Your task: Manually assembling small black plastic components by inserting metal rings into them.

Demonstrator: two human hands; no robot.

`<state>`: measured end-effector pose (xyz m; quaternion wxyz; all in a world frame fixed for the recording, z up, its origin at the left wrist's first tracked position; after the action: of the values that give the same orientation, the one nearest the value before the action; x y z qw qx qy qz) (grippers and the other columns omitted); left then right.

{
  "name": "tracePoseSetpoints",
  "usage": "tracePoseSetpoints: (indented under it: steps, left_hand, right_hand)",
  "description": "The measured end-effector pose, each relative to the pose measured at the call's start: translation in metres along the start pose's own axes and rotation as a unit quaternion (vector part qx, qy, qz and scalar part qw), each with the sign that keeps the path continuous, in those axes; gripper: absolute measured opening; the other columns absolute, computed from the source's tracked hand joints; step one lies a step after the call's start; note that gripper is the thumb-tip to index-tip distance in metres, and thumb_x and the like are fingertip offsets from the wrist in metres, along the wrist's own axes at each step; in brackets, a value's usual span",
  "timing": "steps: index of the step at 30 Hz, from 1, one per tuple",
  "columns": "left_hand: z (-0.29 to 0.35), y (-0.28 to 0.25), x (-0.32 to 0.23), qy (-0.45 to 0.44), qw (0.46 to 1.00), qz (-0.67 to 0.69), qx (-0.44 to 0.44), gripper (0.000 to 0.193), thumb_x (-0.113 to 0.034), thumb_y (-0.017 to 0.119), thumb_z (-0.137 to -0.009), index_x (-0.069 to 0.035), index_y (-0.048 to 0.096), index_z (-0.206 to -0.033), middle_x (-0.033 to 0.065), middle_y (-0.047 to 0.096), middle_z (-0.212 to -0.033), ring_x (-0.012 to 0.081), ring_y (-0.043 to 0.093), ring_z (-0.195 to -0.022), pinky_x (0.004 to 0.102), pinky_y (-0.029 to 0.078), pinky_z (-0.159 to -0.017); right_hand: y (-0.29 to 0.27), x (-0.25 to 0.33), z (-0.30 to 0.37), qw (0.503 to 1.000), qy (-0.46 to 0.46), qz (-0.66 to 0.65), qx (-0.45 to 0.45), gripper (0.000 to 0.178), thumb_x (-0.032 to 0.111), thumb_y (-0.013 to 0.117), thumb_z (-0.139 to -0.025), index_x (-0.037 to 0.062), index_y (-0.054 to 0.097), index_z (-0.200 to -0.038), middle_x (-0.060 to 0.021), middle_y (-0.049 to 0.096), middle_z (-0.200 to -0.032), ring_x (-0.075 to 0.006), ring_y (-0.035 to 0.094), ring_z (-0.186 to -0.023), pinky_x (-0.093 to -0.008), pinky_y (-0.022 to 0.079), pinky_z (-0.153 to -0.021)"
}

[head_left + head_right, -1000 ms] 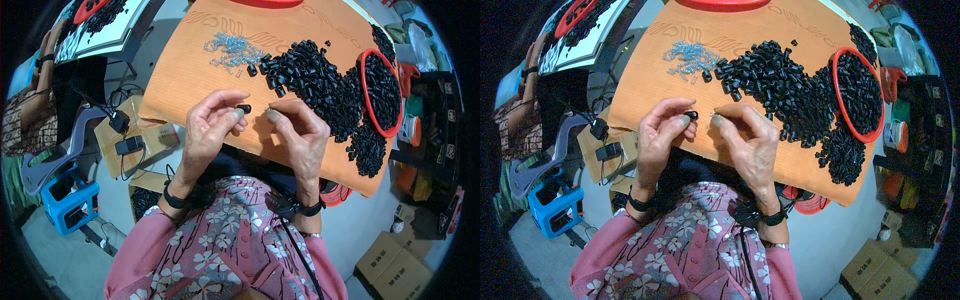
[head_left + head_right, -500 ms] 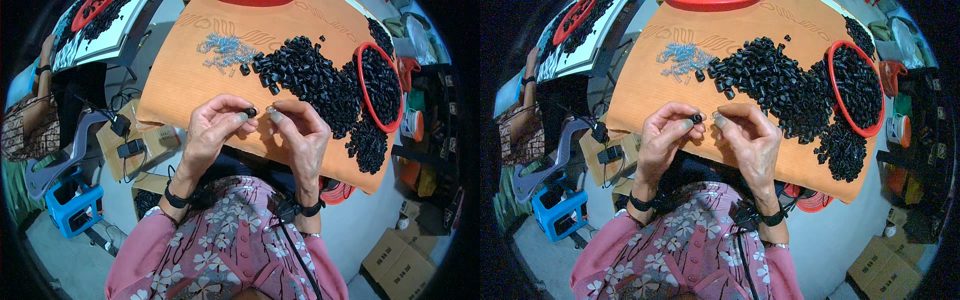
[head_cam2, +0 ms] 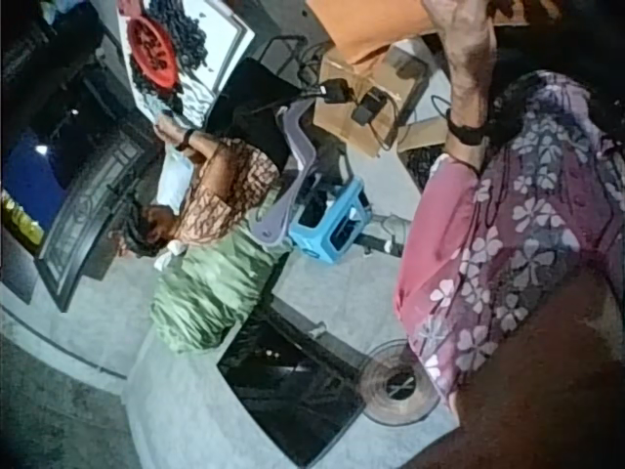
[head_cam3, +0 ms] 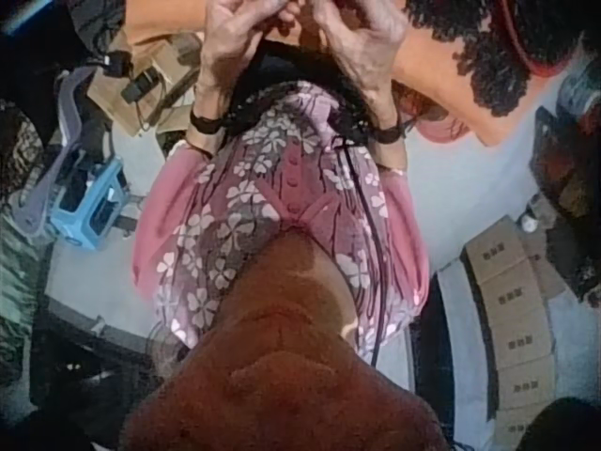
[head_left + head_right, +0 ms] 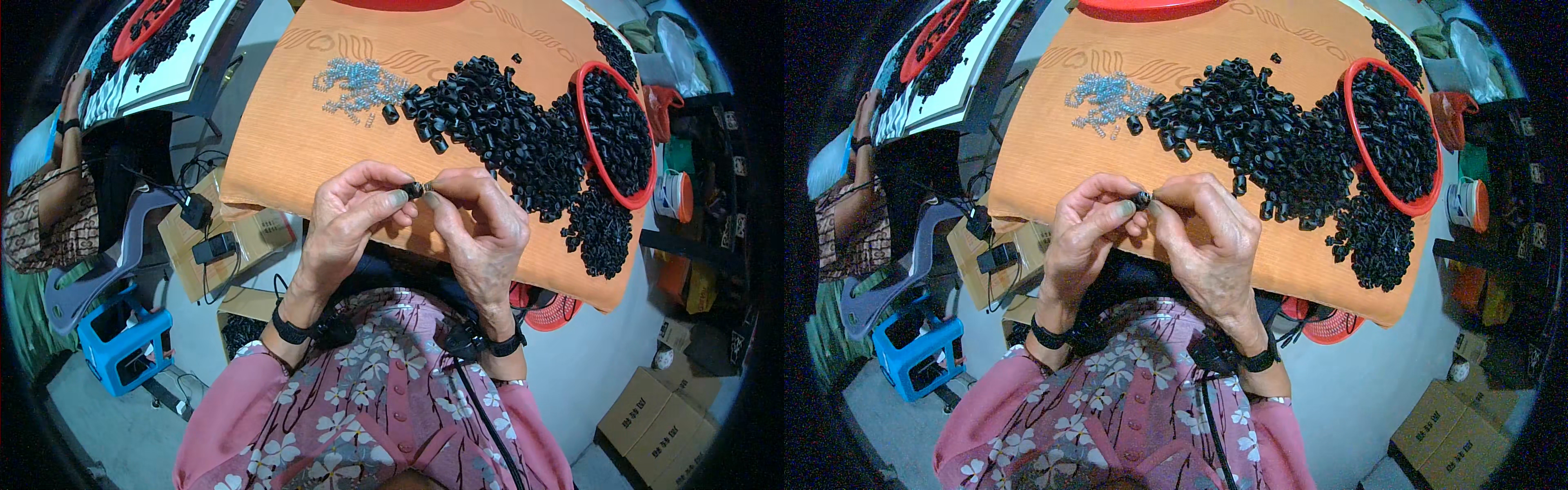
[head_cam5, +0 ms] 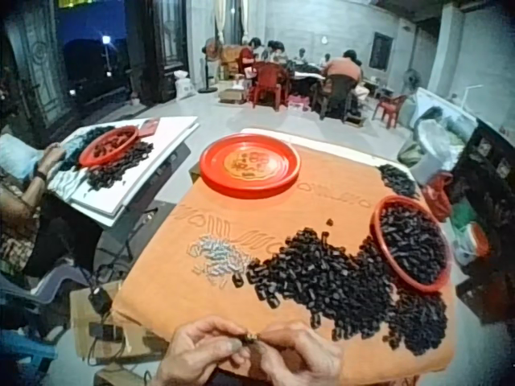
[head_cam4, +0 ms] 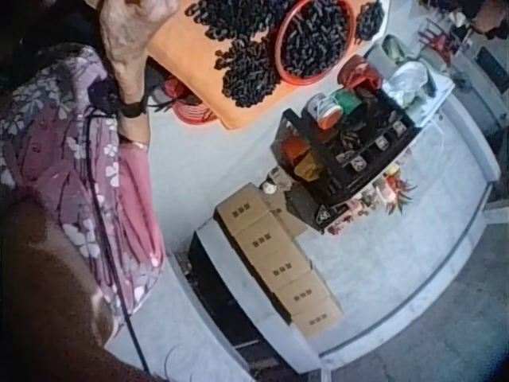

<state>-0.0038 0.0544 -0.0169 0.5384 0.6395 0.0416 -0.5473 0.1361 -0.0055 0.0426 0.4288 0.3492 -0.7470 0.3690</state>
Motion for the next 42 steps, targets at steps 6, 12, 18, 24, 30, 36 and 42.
tracePoseSetpoints:
  steps: [6, 12, 18, 24, 30, 36, 42]
  left_hand:
    - [0.001, 0.002, 0.000, -0.006, 0.999, -0.037, -0.025, 0.019, -0.003, 0.061, -0.091, 0.004, 0.060, -0.109, 0.0117, 0.068, -0.092, 0.0134, 0.066, -0.080, 0.0239, 0.053, -0.074]
    - [0.005, 0.009, -0.005, 0.000, 0.995, -0.097, -0.031, 0.018, -0.001, 0.061, -0.090, 0.004, 0.061, -0.107, 0.0116, 0.068, -0.092, 0.0134, 0.066, -0.082, 0.0244, 0.054, -0.075]
    - [0.010, 0.016, 0.005, -0.028, 0.995, -0.093, -0.011, 0.018, 0.001, 0.065, -0.087, 0.005, 0.060, -0.103, 0.0127, 0.068, -0.092, 0.0142, 0.068, -0.078, 0.0242, 0.055, -0.073]
    - [0.011, 0.016, 0.011, -0.061, 0.992, -0.109, -0.005, 0.021, -0.001, 0.064, -0.087, 0.004, 0.060, -0.106, 0.0139, 0.067, -0.094, 0.0151, 0.067, -0.077, 0.0257, 0.055, -0.074]
    - [-0.002, 0.012, 0.009, -0.050, 0.995, -0.090, -0.009, 0.021, -0.005, 0.062, -0.088, 0.002, 0.060, -0.107, 0.0140, 0.066, -0.096, 0.0149, 0.065, -0.078, 0.0276, 0.054, -0.075]
    - [-0.006, 0.013, 0.006, -0.036, 0.999, -0.034, 0.001, 0.021, -0.003, 0.062, -0.089, 0.003, 0.061, -0.108, 0.0127, 0.067, -0.095, 0.0143, 0.064, -0.081, 0.0263, 0.053, -0.076]
    - [-0.004, 0.015, 0.008, -0.053, 0.998, -0.044, -0.007, 0.021, 0.000, 0.062, -0.087, 0.003, 0.061, -0.108, 0.0127, 0.068, -0.090, 0.0142, 0.066, -0.080, 0.0260, 0.054, -0.075]
  right_hand:
    - [-0.003, 0.005, 0.001, 0.997, -0.061, 0.051, 0.008, 0.009, -0.008, 0.065, -0.075, -0.0021, 0.062, -0.081, -0.0105, 0.063, -0.076, -0.0193, 0.063, -0.065, -0.0287, 0.050, -0.058]
    - [-0.008, 0.004, 0.006, 0.998, -0.055, 0.022, 0.028, 0.012, -0.008, 0.067, -0.074, -0.0029, 0.065, -0.084, -0.0119, 0.062, -0.076, -0.0217, 0.063, -0.067, -0.0298, 0.050, -0.056]
    - [-0.014, 0.009, 0.026, 0.992, -0.101, 0.079, 0.018, 0.013, -0.004, 0.069, -0.075, -0.0037, 0.065, -0.088, -0.0120, 0.061, -0.076, -0.0244, 0.061, -0.066, -0.0325, 0.048, -0.057]
    - [-0.030, 0.000, 0.042, 0.995, -0.042, 0.087, 0.025, 0.012, -0.005, 0.069, -0.075, -0.0039, 0.066, -0.087, -0.0133, 0.062, -0.077, -0.0252, 0.062, -0.066, -0.0338, 0.049, -0.058]
    - [-0.058, -0.019, 0.029, 0.984, 0.081, 0.150, -0.060, 0.013, -0.003, 0.067, -0.078, -0.0026, 0.064, -0.091, -0.0120, 0.060, -0.077, -0.0180, 0.061, -0.061, -0.0287, 0.048, -0.052]
    - [-0.049, -0.020, 0.024, 0.980, 0.091, 0.165, -0.060, 0.014, 0.002, 0.070, -0.077, -0.0026, 0.063, -0.088, -0.0120, 0.057, -0.076, -0.0206, 0.058, -0.061, -0.0327, 0.046, -0.055]
    - [-0.028, -0.033, 0.026, 0.967, -0.013, 0.245, -0.062, 0.013, 0.003, 0.069, -0.079, -0.0001, 0.062, -0.089, -0.0143, 0.059, -0.080, -0.0305, 0.060, -0.074, -0.0399, 0.048, -0.064]
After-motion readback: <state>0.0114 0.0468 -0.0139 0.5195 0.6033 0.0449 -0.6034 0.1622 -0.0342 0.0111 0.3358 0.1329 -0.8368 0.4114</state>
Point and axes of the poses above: each hand's wrist, its own z-axis away from the middle knuckle, its own y-axis out of the palm, x = y × z, the point moved 5 cm from there along -z, towards the middle knuckle
